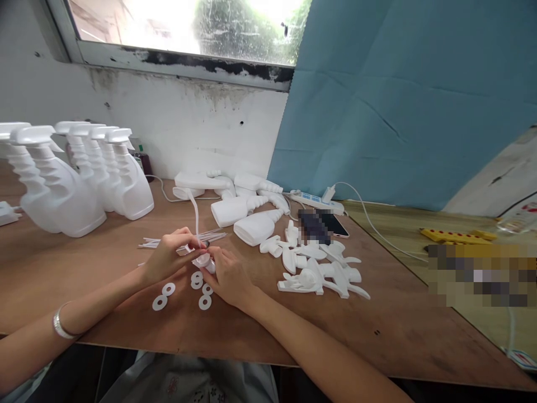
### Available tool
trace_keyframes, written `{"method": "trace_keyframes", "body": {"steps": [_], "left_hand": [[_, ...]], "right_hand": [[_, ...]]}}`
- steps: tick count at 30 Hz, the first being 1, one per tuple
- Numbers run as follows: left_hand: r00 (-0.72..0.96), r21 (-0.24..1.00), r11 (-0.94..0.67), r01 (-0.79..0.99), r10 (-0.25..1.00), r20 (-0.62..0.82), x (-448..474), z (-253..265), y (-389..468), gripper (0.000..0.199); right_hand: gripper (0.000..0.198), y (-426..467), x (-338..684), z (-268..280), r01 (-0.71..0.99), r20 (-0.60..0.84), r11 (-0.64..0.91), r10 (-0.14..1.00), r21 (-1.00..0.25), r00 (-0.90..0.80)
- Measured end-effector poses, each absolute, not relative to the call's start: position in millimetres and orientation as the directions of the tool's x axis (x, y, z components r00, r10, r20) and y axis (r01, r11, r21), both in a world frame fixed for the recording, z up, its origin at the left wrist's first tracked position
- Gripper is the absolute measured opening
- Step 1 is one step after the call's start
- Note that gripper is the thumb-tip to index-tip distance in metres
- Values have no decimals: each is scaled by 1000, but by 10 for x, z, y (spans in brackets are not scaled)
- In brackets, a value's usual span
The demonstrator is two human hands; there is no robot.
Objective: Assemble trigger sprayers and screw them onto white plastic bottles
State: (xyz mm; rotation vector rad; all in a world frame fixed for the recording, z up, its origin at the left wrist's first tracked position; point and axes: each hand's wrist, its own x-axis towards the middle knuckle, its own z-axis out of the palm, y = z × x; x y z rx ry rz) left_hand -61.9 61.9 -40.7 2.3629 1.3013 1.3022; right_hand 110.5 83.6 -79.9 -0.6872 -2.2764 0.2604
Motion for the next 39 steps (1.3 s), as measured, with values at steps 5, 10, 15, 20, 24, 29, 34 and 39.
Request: {"method": "trace_keyframes", "body": {"steps": [5,10,15,20,24,29,34,39], "left_hand": [[279,489,-629,605,742,609,-589,-407,609,13],[287,492,-641,589,736,613,-585,-427,623,15],[292,500,-628,597,750,593,-594,-413,642,17],[315,510,-609,608,774,549,-593,-383,664,16],[358,498,-602,624,787,503,-589,-351,683,12],[384,522,-587,618,805,451,-597,-328,679,9],[363,554,-577,600,814,454,-611,-380,697,12],[285,613,-534,582,840,461,-627,-452,704,17]], "right_hand": [[25,831,1104,-795,419,585,829,559,-371,-588],[25,821,1094,-782,417,580,820,572,-392,-580],[25,836,1087,-804,410,580,813,583,-414,-570],[23,826,1088,-801,412,589,820,573,-398,-570],[22,806,1086,-796,423,608,835,547,-351,-575],[21,807,1084,-811,408,621,851,521,-329,-585],[22,819,1090,-810,391,611,830,557,-398,-562],[25,817,1091,-781,391,577,791,612,-472,-541]]}}
